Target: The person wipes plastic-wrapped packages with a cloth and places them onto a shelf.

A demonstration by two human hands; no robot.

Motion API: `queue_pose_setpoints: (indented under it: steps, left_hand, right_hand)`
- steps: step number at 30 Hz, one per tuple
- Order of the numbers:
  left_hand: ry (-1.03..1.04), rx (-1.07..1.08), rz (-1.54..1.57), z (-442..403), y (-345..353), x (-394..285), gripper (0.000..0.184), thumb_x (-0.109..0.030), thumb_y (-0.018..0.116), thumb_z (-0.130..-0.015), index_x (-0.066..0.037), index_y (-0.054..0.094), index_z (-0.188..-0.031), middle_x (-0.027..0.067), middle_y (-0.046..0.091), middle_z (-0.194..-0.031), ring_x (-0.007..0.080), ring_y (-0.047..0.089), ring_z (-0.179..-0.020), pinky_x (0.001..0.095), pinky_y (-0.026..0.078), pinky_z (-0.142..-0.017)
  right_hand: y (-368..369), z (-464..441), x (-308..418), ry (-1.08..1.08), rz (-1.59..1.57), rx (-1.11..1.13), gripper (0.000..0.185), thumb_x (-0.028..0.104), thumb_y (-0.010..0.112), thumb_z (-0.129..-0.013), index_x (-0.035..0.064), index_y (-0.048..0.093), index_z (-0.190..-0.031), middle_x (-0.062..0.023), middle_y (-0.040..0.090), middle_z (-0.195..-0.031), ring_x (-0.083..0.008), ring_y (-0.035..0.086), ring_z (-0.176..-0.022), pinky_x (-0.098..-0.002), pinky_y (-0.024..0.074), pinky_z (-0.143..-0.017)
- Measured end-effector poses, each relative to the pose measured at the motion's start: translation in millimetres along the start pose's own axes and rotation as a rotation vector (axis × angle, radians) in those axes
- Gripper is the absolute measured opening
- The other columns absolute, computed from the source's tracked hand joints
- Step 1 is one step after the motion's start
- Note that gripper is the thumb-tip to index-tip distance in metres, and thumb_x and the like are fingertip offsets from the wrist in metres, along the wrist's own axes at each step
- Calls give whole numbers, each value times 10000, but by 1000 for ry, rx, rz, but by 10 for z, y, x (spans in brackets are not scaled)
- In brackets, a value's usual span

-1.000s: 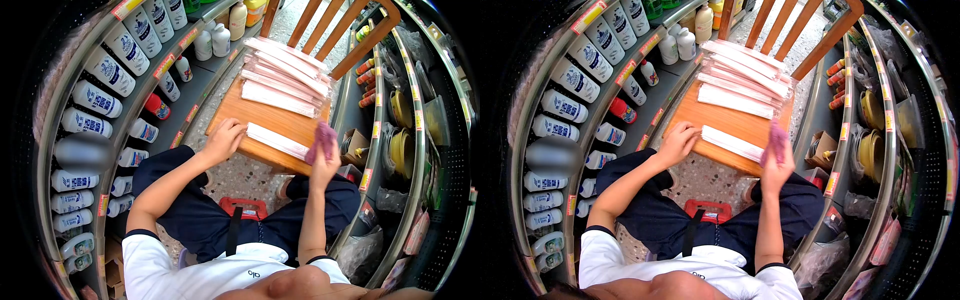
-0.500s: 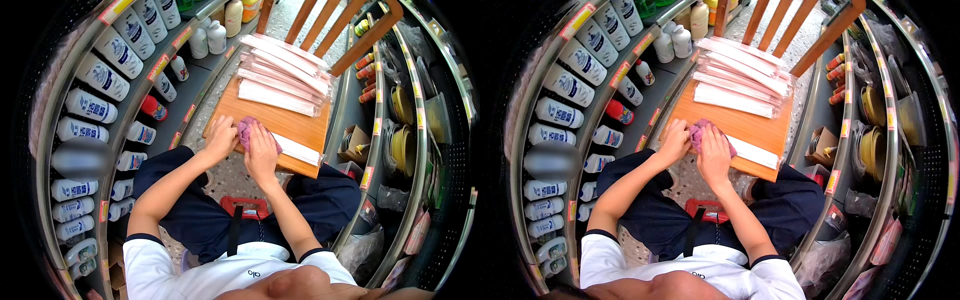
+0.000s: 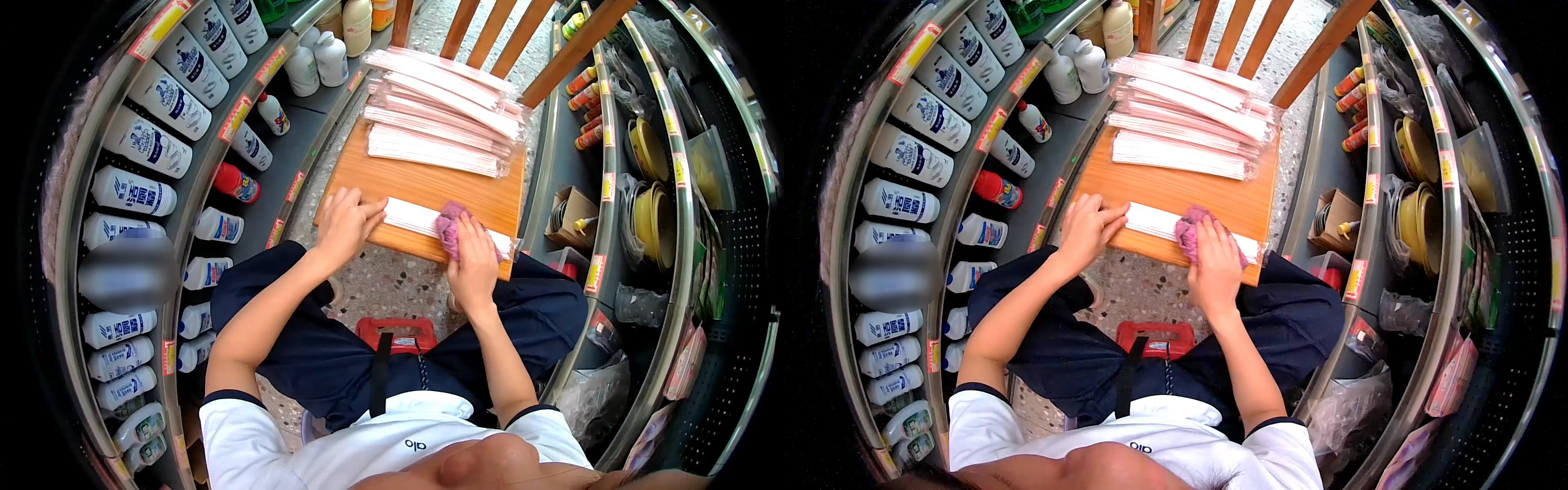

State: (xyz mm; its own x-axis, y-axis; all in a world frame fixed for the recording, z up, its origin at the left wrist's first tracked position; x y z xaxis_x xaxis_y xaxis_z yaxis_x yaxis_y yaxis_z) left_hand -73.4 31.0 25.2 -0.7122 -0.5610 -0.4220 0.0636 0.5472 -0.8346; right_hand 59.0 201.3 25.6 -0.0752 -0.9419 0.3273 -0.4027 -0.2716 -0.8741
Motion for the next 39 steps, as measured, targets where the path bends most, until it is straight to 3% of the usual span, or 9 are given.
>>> queue_pose_setpoints:
  steps: [10,15,24,30,31,34,35,36,39]
  left_hand:
    - [-5,9,-25,2,-18,-23,266,-247,728,-849,-166,764,-1100,59,556,-792,249,532,-817,374,412,-738]
    - [7,4,-27,2,-10,-34,265,-242,724,-854,-156,762,-1102,65,552,-792,252,527,-818,376,414,-736]
    - [26,-21,-29,29,-24,-71,243,-227,733,-839,-135,763,-1062,65,545,-808,259,523,-840,389,408,-743]
    - [78,-52,-39,98,-63,-120,245,-206,728,-842,-117,752,-1069,85,540,-810,273,524,-841,391,417,-745]
    - [86,-53,-41,116,-68,-128,249,-200,727,-841,-112,747,-1074,87,542,-814,274,526,-844,391,418,-748]
    - [103,-43,-33,185,-85,-183,250,-194,730,-836,-92,725,-1065,90,553,-836,280,532,-858,397,419,-761]
    - [103,-37,-31,218,-104,-192,250,-194,731,-834,-84,717,-1058,90,557,-844,282,534,-863,400,419,-766]
    - [105,-35,-23,250,-131,-206,241,-197,734,-830,-79,709,-1039,91,560,-851,284,535,-868,404,420,-769]
    - [112,-12,-12,331,-207,-284,269,-240,779,-788,-69,670,-965,93,563,-883,298,534,-897,417,417,-789]
  right_hand:
    - [-246,234,-524,133,33,-39,584,-25,598,-751,-1,544,-1332,-161,564,-1378,-322,489,-1329,-454,340,-1143]
    - [-302,326,-752,232,-34,-73,537,-37,559,-800,-20,538,-1336,-189,556,-1383,-351,509,-1305,-409,400,-1099]
    - [-329,374,-969,346,-186,-151,512,-40,528,-815,-20,554,-1326,-211,578,-1346,-358,537,-1273,-400,424,-1069]
    - [-340,415,-1200,436,-162,-124,489,9,537,-831,2,564,-1320,-232,623,-1255,-396,608,-1141,-438,484,-971]
    - [-378,402,-1241,441,-161,-159,439,47,547,-843,31,603,-1278,-251,663,-1126,-410,646,-1046,-443,508,-891]
    - [-407,433,-1477,602,-280,-121,353,94,556,-870,55,647,-1208,-267,672,-976,-437,661,-951,-437,518,-803]
    - [-405,465,-1609,613,-312,-194,292,161,577,-895,65,674,-1152,-268,658,-862,-380,705,-838,-419,516,-731]
    - [-456,470,-1629,671,-362,-168,286,168,598,-904,51,675,-1154,-197,689,-805,-223,694,-752,-376,513,-703]
    - [-538,474,-1803,652,-503,-234,265,121,609,-909,23,678,-1145,-36,652,-733,-94,559,-700,-305,484,-663]
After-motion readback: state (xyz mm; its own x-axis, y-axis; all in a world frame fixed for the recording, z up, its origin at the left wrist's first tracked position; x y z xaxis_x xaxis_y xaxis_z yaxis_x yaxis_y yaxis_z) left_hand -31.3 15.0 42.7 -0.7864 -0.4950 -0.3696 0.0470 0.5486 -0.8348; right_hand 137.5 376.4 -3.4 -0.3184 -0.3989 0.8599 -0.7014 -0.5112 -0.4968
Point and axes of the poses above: each hand's wrist, its own z-axis away from the middle knuckle, its own y-axis out of the palm, x = y × z, the point moved 9 cm from there along -z, towards the middle knuckle
